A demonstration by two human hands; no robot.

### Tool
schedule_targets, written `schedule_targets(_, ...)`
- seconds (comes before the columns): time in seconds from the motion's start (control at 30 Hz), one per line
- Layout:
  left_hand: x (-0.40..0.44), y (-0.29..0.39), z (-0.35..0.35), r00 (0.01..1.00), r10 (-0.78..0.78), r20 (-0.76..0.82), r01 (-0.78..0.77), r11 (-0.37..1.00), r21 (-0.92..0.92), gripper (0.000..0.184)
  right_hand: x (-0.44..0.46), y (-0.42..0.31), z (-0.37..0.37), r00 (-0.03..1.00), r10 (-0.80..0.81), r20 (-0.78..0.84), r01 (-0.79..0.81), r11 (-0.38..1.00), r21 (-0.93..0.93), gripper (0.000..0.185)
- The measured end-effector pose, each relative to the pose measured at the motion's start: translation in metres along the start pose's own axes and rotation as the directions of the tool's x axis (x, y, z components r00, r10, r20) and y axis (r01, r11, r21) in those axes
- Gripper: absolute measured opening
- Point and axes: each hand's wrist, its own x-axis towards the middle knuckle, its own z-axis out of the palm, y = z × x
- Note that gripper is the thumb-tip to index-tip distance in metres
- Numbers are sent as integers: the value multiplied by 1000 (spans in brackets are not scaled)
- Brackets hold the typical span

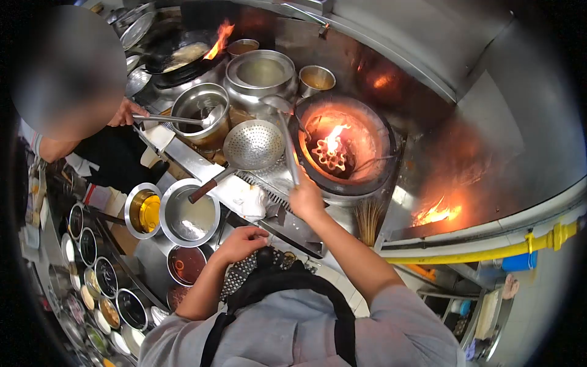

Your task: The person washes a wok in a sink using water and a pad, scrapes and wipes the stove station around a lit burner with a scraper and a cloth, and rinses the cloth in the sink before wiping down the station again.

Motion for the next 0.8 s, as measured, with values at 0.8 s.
schedule_targets(0.8, 18, -5, -36, 886, -296, 358, 358, 926, -120, 16, -152, 91, -77, 811, 584, -23, -451, 600, -661, 43)
